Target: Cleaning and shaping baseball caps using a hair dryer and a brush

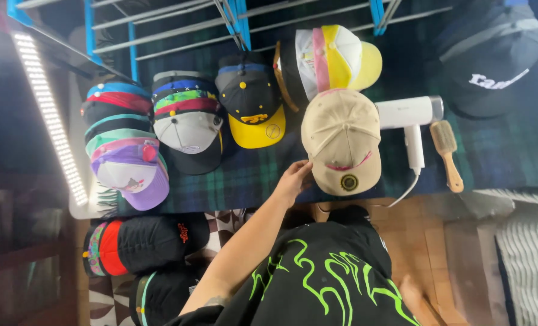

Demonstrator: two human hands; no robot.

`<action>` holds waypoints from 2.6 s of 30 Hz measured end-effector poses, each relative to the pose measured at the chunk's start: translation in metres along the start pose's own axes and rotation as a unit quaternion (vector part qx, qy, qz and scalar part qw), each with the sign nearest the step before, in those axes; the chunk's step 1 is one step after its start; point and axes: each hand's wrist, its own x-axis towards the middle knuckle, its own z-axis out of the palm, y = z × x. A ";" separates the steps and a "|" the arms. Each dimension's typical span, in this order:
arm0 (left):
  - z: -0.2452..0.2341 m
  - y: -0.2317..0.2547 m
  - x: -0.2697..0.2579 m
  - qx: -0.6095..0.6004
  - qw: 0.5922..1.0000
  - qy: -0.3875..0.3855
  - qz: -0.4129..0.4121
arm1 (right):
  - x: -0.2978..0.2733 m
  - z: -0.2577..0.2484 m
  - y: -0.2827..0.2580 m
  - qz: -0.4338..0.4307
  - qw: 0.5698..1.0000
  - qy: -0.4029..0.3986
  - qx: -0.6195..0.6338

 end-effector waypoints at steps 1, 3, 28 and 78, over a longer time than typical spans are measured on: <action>0.005 0.015 -0.004 0.023 1.000 0.000 0.007 | 0.002 0.002 -0.056 0.007 1.000 0.010 -0.001; -0.003 0.001 0.010 0.036 0.999 -0.007 0.032 | 0.014 -0.014 -0.126 -0.106 0.984 -0.014 0.141; 0.060 0.034 -0.038 -0.031 0.977 -0.131 0.167 | -0.185 0.003 -0.326 -0.333 0.730 -0.218 0.555; 0.544 0.106 0.286 0.595 0.630 -0.057 0.497 | 0.170 -0.239 -0.437 -0.366 0.886 -0.069 0.275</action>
